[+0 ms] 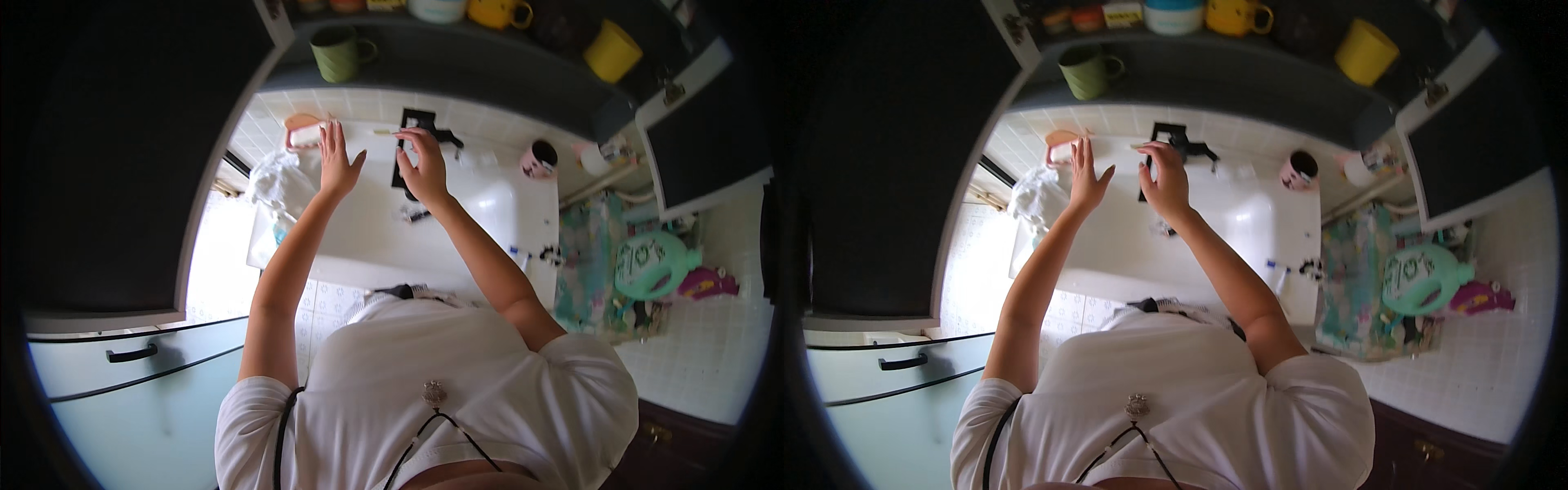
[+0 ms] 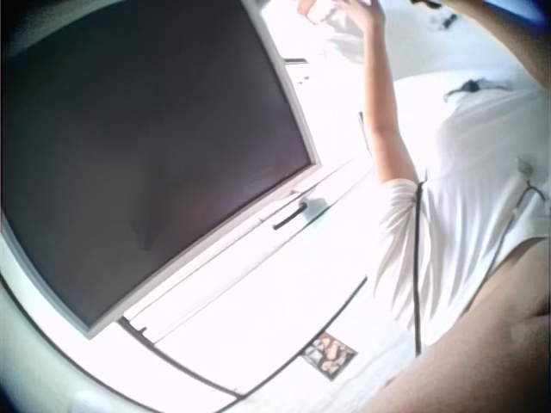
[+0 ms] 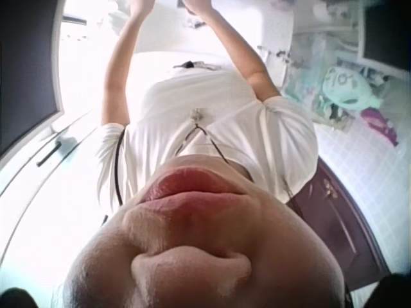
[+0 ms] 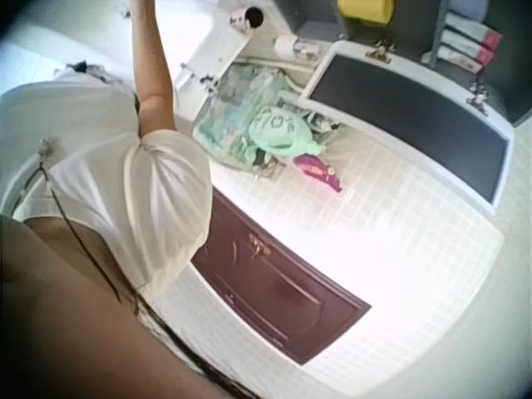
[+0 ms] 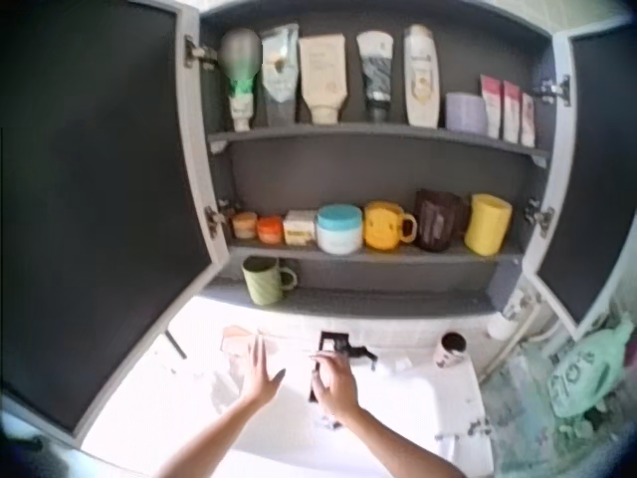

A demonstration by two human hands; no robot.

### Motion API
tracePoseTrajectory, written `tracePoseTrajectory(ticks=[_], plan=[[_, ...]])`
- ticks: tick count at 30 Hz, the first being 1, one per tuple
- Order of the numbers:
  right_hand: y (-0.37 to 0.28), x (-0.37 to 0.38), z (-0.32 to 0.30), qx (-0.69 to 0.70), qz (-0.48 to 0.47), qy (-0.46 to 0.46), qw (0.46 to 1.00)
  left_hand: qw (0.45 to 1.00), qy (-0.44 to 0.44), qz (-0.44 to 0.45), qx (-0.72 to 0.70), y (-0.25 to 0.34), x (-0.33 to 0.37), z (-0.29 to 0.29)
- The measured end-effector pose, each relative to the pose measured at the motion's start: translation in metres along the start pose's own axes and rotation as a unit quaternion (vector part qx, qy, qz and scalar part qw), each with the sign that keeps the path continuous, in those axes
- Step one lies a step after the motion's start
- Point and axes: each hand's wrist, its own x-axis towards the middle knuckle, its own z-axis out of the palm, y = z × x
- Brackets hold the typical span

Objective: The person cleans various cups and small objects by hand in a sink and places them in a cabinet above the sink.

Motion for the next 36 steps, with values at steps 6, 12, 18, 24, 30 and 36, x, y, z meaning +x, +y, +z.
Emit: tracePoseTrajectory(ticks=[6, 12, 18, 24, 30, 36], plan=[[0.03, -0.105, -0.018, -0.04, 0.155, 0.125, 0.979, 0.986, -0.161, 0.009, -0.041, 0.007, -0.116, 0.041], [0.106, -0.196, -0.004, 0.006, 0.39, -0.045, 0.92, 0.948, -0.304, 0.021, -0.09, 0.045, -0.157, 0.095], [0.092, -0.215, -0.029, 0.111, 0.424, -0.196, 0.877, 0.907, -0.341, 0.084, -0.233, 0.078, -0.155, 0.135], [0.099, -0.199, -0.094, 0.092, 0.418, -0.102, 0.898, 0.881, -0.387, 0.161, -0.22, 0.151, -0.118, 0.135], [0.121, -0.18, -0.151, 0.066, 0.388, -0.044, 0.918, 0.868, -0.396, 0.191, -0.23, 0.204, -0.083, 0.162], [0.181, -0.162, -0.204, 0.103, 0.396, -0.016, 0.913, 0.842, -0.417, 0.193, -0.283, 0.249, -0.046, 0.202]])
